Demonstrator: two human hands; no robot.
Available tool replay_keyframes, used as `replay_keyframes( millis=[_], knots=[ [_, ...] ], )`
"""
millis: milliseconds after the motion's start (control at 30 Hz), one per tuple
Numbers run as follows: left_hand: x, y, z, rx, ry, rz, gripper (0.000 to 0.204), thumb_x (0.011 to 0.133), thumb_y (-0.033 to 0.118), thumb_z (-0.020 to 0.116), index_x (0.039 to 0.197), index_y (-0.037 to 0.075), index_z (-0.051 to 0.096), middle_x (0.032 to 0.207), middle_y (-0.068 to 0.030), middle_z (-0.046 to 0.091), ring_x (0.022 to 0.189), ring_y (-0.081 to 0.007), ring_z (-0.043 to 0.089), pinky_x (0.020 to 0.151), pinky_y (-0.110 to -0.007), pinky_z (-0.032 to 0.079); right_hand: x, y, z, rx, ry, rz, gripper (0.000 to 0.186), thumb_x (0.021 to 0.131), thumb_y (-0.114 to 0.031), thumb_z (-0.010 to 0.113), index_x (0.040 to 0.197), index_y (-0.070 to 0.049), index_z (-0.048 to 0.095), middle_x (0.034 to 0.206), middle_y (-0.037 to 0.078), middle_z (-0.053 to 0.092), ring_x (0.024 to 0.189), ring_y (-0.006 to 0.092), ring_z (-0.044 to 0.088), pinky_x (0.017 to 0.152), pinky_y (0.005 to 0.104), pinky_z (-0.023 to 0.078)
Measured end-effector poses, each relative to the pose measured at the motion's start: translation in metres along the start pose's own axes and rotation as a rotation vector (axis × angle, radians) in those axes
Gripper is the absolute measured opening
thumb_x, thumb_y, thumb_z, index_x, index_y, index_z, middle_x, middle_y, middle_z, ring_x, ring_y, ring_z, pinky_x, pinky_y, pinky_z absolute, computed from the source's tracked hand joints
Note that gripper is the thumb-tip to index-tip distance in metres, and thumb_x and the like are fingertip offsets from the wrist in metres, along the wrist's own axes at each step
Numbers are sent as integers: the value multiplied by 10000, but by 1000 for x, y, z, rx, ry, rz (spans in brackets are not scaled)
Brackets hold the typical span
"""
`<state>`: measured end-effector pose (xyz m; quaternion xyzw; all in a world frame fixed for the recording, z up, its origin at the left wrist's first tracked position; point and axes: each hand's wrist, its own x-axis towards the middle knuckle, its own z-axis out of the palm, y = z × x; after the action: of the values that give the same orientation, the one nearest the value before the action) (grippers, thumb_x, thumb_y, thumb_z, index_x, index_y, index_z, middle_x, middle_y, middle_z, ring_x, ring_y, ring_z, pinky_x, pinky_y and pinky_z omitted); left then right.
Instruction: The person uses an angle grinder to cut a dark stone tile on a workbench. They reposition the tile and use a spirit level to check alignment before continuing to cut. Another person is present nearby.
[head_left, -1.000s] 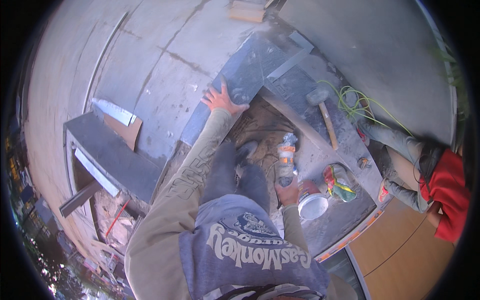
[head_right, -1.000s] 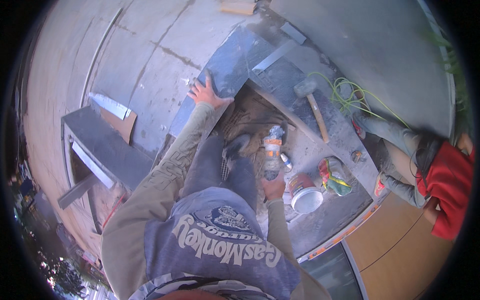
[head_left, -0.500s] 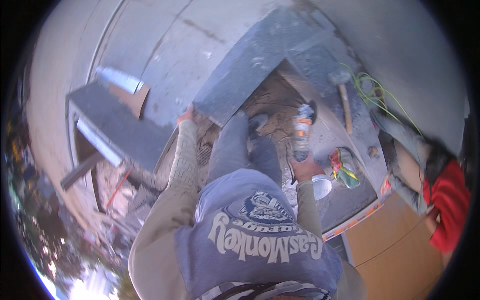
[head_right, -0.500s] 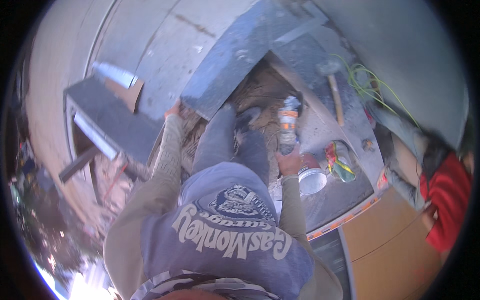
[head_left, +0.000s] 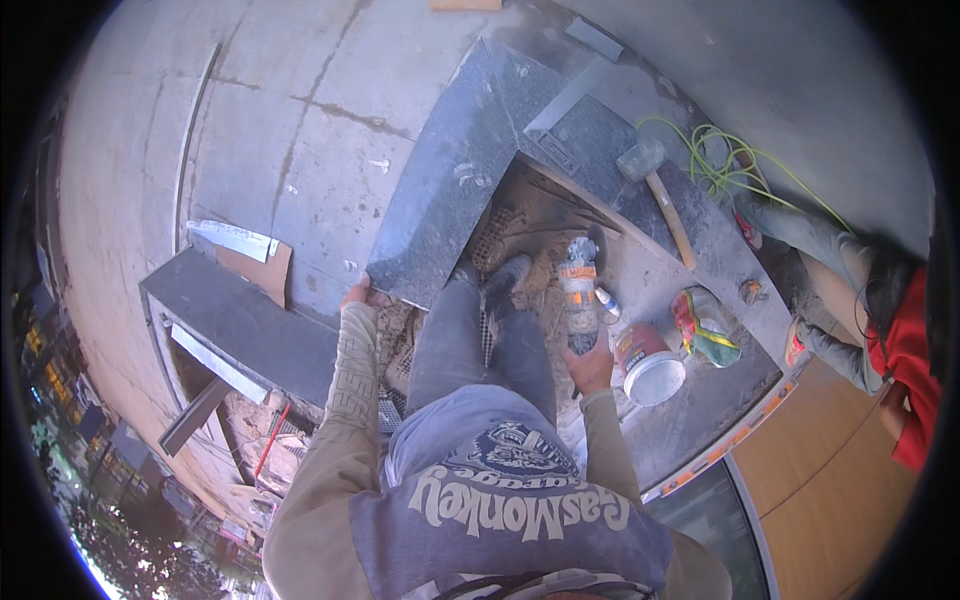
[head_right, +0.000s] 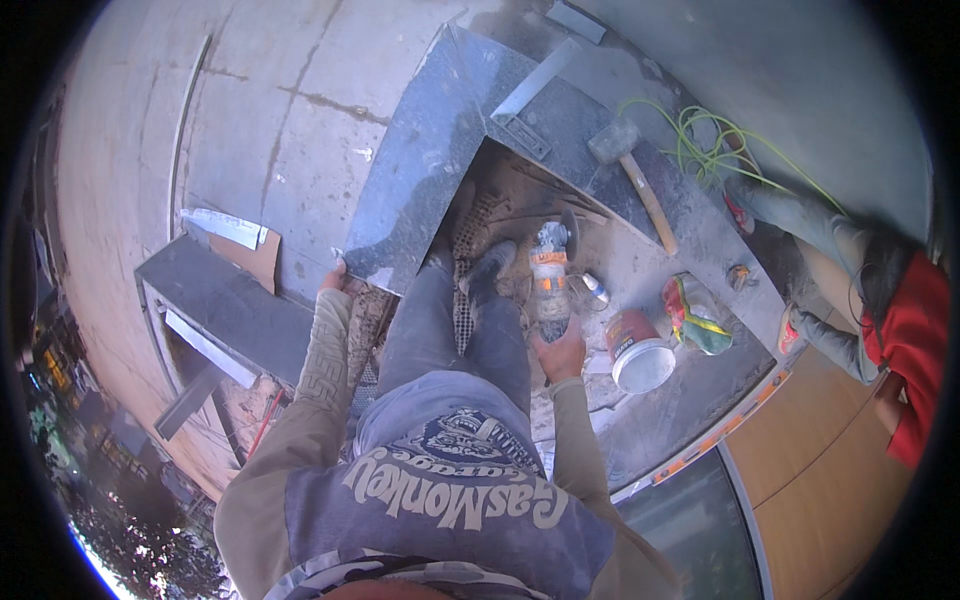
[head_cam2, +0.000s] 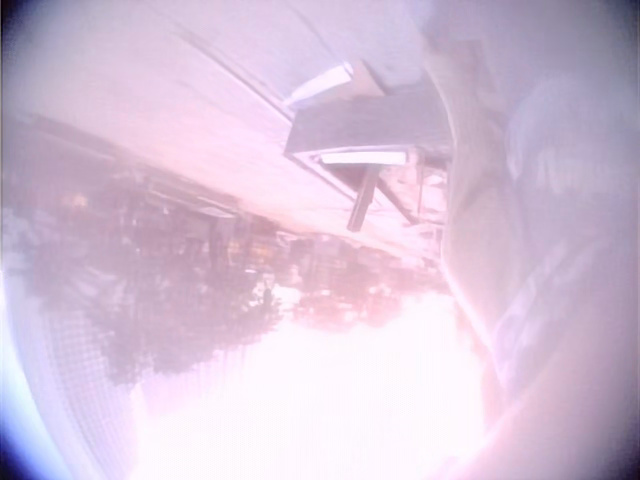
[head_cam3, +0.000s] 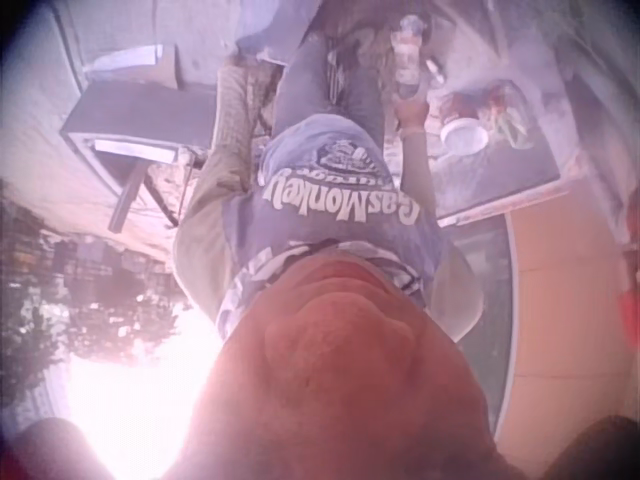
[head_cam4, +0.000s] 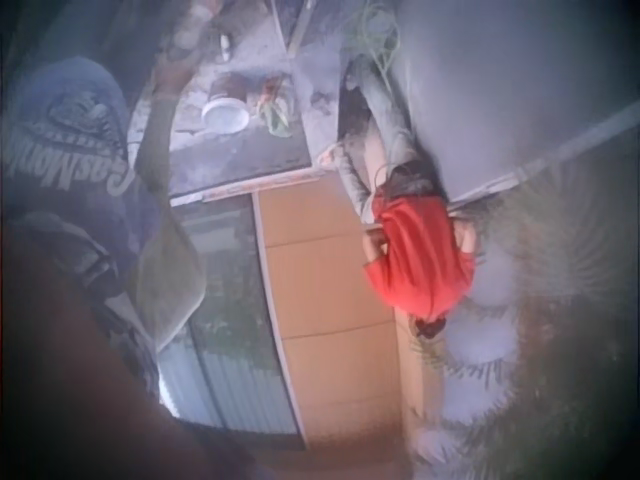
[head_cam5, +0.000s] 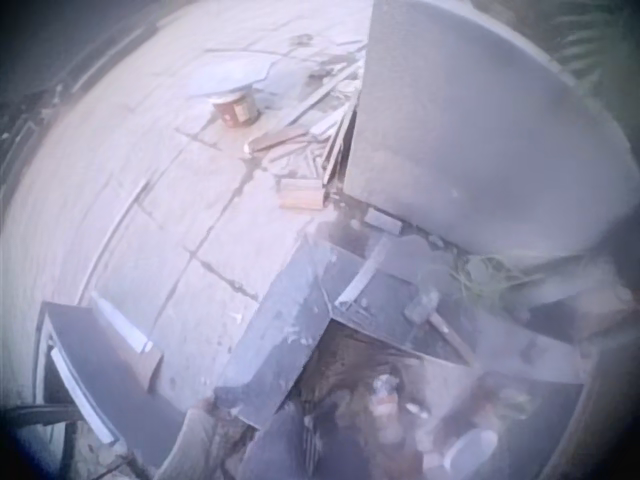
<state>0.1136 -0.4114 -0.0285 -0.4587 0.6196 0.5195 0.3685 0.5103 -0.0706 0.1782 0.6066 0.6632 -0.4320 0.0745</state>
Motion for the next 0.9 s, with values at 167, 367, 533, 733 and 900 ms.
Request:
replay_keyframes(
  millis=[167, 367, 533, 733, 900],
  knots=[
    [4, 0, -3, 85, 3, 6, 297, 1046, 335, 588, 1202, 92, 659, 1147, -75, 715, 1038, -265, 689, 869, -402, 583, -2, -7, -7, -57, 35, -32, 635, 701, -227, 816, 1232, -10, 543, 1039, 266, 700, 977, 457, 686, 846, 522, 531],
    [-9, -11, -9, -275, -303, 27, 361, 964, 230, 723, 1282, 83, 638, 1242, -88, 698, 1142, -258, 664, 925, -446, 584, -7, -14, -14, -77, -37, 117, 706, 689, -151, 798, 1298, 59, 509, 1134, 246, 666, 1030, 339, 679, 922, 436, 527],
    [-27, -17, -25, 1143, -10, 806, 377, 957, 169, 714, 1267, -21, 614, 1159, -140, 696, 1090, -307, 684, 899, -450, 603, -18, -3, -15, -125, 8, -144, 657, 700, -162, 792, 1249, 73, 517, 1092, 250, 671, 981, 365, 683, 896, 441, 536],
    [-29, -23, -11, -446, -160, 97, 233, 968, 48, 674, 1161, -70, 620, 1120, -172, 691, 1041, -293, 706, 846, -443, 661, -16, 1, -20, -203, -52, -221, 547, 705, -116, 764, 1167, 43, 519, 869, 145, 665, 724, 250, 668, 683, 382, 558],
    [-37, -22, -6, -503, -92, 167, 291, 897, 66, 770, 1098, -86, 625, 1066, -168, 704, 880, -285, 739, 706, -438, 676, -23, 0, -21, -188, -73, -138, 491, 708, -128, 768, 1112, 17, 531, 774, 101, 648, 617, 200, 644, 586, 367, 546]
  ],
)
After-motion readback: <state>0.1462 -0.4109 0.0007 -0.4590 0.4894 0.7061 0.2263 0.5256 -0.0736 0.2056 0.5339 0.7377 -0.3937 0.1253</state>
